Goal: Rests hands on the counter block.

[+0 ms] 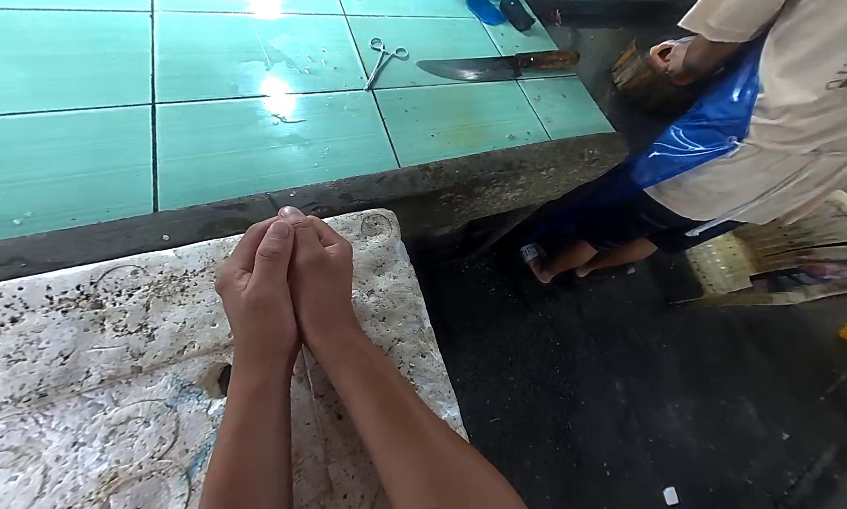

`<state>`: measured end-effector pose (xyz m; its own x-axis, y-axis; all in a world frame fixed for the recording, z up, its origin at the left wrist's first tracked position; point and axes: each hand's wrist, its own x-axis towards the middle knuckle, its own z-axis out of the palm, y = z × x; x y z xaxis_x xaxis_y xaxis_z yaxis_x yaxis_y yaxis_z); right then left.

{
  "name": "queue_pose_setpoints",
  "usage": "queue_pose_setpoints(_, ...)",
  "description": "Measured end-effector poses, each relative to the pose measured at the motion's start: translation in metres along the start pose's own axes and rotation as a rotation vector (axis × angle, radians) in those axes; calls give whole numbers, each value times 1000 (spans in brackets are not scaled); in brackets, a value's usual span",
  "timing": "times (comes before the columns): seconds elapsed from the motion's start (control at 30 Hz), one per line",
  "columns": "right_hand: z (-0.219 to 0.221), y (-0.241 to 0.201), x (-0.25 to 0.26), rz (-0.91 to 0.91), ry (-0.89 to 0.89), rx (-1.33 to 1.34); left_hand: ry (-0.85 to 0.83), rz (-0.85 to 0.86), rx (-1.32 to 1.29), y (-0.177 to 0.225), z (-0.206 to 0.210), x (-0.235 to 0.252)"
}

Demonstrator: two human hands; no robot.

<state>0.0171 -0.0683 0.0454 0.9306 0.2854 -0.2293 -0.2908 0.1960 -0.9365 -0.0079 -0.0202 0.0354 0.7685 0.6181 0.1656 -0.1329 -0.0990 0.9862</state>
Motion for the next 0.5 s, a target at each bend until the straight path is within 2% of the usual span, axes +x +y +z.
queue_pose_setpoints(0.5, 2, 1, 4, -26, 20, -20, -6, 26, -36, -2, -1, 2)
